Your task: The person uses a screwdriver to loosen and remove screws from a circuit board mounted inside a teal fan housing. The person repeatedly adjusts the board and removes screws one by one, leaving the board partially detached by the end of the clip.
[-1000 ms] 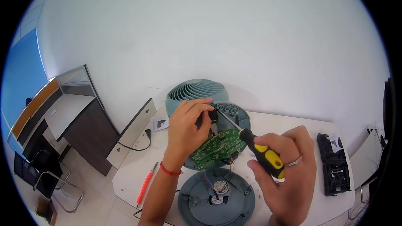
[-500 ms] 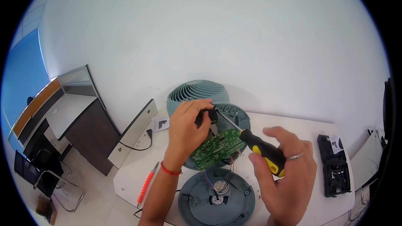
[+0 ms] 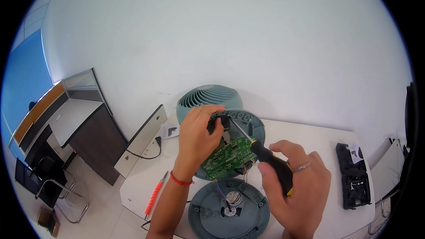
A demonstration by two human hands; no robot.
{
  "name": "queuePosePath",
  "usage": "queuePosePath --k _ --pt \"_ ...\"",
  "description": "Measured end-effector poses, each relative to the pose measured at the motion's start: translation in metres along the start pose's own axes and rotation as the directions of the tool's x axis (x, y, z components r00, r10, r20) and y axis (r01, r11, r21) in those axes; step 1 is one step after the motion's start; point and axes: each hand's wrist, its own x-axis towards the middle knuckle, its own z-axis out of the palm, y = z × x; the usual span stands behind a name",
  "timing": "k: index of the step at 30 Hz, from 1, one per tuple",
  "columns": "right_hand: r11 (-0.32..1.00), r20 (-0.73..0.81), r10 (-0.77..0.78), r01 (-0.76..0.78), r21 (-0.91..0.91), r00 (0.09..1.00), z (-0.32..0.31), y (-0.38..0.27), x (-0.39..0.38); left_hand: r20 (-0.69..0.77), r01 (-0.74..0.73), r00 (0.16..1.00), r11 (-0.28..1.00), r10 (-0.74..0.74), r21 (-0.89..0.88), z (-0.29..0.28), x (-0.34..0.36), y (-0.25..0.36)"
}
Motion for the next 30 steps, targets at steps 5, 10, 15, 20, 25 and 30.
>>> queuePosePath --k 5,10,15,20,25,30 --pt "0.974 -0.108 -0.212 0.202 -0.102 0.971 -0.001 0.007 0.004 0.015 0.015 1.0 1.0 -0.015 -0.016 0.0 0.002 0.0" --pt "0.979 -0.162 -0.202 0.199 -0.034 0.966 0.019 0.013 0.008 0.006 0.026 1.0 0.999 -0.026 0.027 -0.007 -0.004 -0.008" --pt "0.989 -0.102 0.133 -0.124 0.083 0.986 0.015 -0.001 -0.005 0.026 0.01 1.0 1.0 -0.009 -0.01 -0.003 0.003 0.0" --pt "0.988 -0.177 -0.151 0.15 -0.02 0.973 0.012 0.002 0.0 0.04 0.006 0.999 1.0 -0.006 0.017 -0.004 0.003 -0.002" --pt "0.932 -0.183 -0.361 0.345 -0.112 0.914 0.015 0.011 0.013 0.046 -0.002 0.999 1.0 0.001 0.027 -0.006 0.002 -0.004" --pt "0.996 -0.125 -0.088 0.088 -0.003 0.988 0.018 0.005 0.001 0.048 0.009 0.999 1.0 -0.01 0.008 -0.006 0.002 -0.003"
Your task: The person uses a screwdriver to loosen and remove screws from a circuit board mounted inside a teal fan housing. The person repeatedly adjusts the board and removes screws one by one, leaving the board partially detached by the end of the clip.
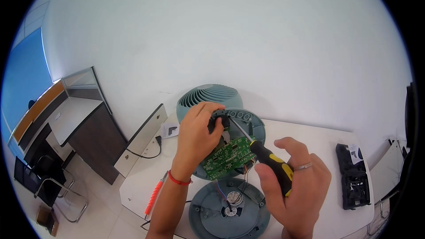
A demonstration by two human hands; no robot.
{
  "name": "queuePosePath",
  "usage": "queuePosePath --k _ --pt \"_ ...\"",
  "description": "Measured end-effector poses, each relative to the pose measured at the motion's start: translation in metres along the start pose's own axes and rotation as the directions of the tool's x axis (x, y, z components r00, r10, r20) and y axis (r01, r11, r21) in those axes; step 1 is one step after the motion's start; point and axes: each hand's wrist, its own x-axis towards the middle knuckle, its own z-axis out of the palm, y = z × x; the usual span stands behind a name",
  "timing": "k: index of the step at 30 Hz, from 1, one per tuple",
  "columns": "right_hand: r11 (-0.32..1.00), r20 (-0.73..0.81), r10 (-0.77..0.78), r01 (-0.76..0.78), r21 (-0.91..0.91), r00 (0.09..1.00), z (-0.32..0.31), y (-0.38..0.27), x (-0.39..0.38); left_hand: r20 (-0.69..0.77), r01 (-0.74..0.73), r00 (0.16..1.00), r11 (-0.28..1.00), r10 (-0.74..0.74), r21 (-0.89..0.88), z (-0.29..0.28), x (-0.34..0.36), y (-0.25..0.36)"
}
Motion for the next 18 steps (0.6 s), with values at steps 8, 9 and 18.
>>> queuePosePath --k 8,9,18 --pt "0.957 0.143 -0.239 0.258 -0.133 0.96 -0.021 -0.003 0.008 0.011 0.027 1.0 1.0 -0.027 -0.01 0.0 0.003 0.007" --pt "0.956 0.073 -0.254 0.261 -0.135 0.965 -0.02 0.001 0.009 0.016 0.018 1.0 1.0 -0.018 -0.011 0.001 0.005 0.009" --pt "0.993 0.008 -0.061 0.06 0.098 0.998 -0.004 0.012 0.005 0.055 -0.202 0.979 0.97 0.196 0.133 -0.009 -0.003 0.044"
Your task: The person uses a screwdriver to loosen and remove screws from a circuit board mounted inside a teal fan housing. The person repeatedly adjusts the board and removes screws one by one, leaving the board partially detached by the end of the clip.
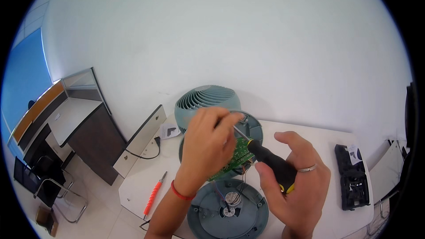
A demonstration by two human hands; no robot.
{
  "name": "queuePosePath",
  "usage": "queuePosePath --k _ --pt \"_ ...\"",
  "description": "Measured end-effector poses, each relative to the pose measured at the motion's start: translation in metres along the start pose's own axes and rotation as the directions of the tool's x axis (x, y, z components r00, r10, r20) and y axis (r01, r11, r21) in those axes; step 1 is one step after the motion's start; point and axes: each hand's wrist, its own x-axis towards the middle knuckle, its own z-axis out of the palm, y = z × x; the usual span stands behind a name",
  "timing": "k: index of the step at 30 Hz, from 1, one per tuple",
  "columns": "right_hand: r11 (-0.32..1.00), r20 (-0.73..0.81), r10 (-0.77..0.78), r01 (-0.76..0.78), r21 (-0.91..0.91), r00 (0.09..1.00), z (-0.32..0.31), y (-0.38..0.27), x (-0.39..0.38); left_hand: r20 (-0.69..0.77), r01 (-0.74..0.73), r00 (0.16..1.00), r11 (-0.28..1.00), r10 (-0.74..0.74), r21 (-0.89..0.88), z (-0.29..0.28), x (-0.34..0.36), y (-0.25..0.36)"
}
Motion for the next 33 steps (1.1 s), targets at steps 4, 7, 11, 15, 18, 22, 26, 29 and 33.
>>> queuePosePath --k 4,7,11,15,18,22,26,29,33 --pt "0.999 0.008 -0.032 0.032 -0.029 0.999 -0.007 -0.004 -0.001 0.193 -0.025 0.977 0.954 0.087 -0.3 -0.019 0.006 0.032" --pt "0.998 0.006 -0.043 0.044 -0.054 0.999 -0.007 -0.007 -0.001 0.158 -0.094 0.978 0.968 0.133 -0.233 -0.017 0.001 0.033" --pt "0.989 0.059 0.136 -0.133 -0.06 0.989 -0.011 -0.016 -0.003 0.107 -0.078 0.988 0.956 0.112 -0.282 -0.023 0.001 0.026" --pt "1.0 0.096 0.015 -0.016 0.009 0.995 -0.004 -0.018 -0.002 0.107 -0.055 0.991 0.97 0.082 -0.237 -0.031 -0.002 0.024" --pt "0.998 0.014 -0.016 0.017 -0.058 1.0 -0.003 -0.019 -0.007 0.064 -0.09 0.992 0.957 0.111 -0.275 -0.026 0.004 0.034" --pt "0.991 -0.028 -0.071 0.068 -0.113 0.997 -0.005 -0.019 -0.007 0.084 -0.088 0.99 0.968 0.111 -0.235 -0.034 0.001 0.045" --pt "0.995 -0.061 -0.089 0.092 0.042 0.994 0.014 0.011 -0.019 -0.063 -0.229 0.973 0.948 0.221 -0.22 -0.029 -0.002 0.028" --pt "0.988 -0.104 -0.155 0.155 -0.008 0.982 0.016 -0.006 -0.013 -0.115 -0.219 0.974 0.948 0.197 -0.232 -0.025 -0.005 0.027" --pt "0.977 -0.156 -0.208 0.199 -0.076 0.965 0.01 -0.009 -0.01 -0.069 -0.222 0.975 0.943 0.211 -0.247 -0.026 0.0 0.033"
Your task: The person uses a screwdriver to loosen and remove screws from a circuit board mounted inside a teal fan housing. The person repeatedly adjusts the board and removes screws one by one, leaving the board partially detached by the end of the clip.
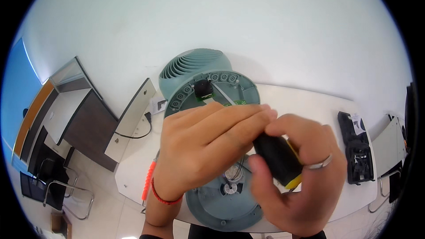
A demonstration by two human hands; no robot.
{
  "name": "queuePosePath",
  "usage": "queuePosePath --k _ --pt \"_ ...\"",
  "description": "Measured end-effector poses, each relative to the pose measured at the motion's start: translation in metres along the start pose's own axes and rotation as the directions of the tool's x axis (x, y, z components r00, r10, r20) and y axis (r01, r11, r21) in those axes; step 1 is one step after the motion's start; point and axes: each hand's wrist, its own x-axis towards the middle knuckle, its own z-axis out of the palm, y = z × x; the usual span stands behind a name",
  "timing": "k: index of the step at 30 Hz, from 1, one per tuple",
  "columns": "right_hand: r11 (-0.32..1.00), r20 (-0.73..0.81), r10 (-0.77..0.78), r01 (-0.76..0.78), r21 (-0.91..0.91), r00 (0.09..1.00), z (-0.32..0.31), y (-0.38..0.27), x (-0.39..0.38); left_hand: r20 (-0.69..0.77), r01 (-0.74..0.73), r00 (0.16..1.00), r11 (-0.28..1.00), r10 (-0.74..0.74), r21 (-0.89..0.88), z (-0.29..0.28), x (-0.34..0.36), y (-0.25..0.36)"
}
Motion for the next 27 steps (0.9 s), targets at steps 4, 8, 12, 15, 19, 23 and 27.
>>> queuePosePath --k 4,8,12,15,19,23,27 --pt "0.995 0.032 0.068 -0.07 0.074 0.997 -0.004 0.0 0.003 0.011 0.064 0.998 0.998 -0.064 0.017 -0.002 0.004 0.009" --pt "0.944 0.177 0.253 -0.283 0.173 0.951 -0.006 -0.019 0.016 0.015 0.077 0.997 0.997 -0.078 0.025 -0.009 0.004 0.008" --pt "0.914 0.201 0.304 -0.345 0.214 0.931 0.0 -0.012 0.004 0.018 0.082 0.996 0.997 -0.082 0.013 -0.011 0.0 0.011" --pt "0.93 0.186 0.285 -0.319 0.185 0.94 0.0 -0.006 0.003 0.03 0.072 0.997 0.997 -0.072 0.003 -0.004 0.003 0.012" --pt "0.942 0.173 0.257 -0.287 0.176 0.951 -0.002 -0.005 0.004 0.022 0.086 0.996 0.996 -0.086 0.018 -0.005 0.004 0.016" --pt "0.952 0.179 0.222 -0.253 0.171 0.958 0.0 -0.009 0.004 -0.06 0.105 0.993 0.994 -0.103 0.027 -0.003 -0.001 0.016" --pt "0.957 0.189 0.207 -0.239 0.166 0.96 0.004 -0.008 0.002 -0.05 0.166 0.985 0.985 -0.164 0.043 -0.006 -0.002 0.019"
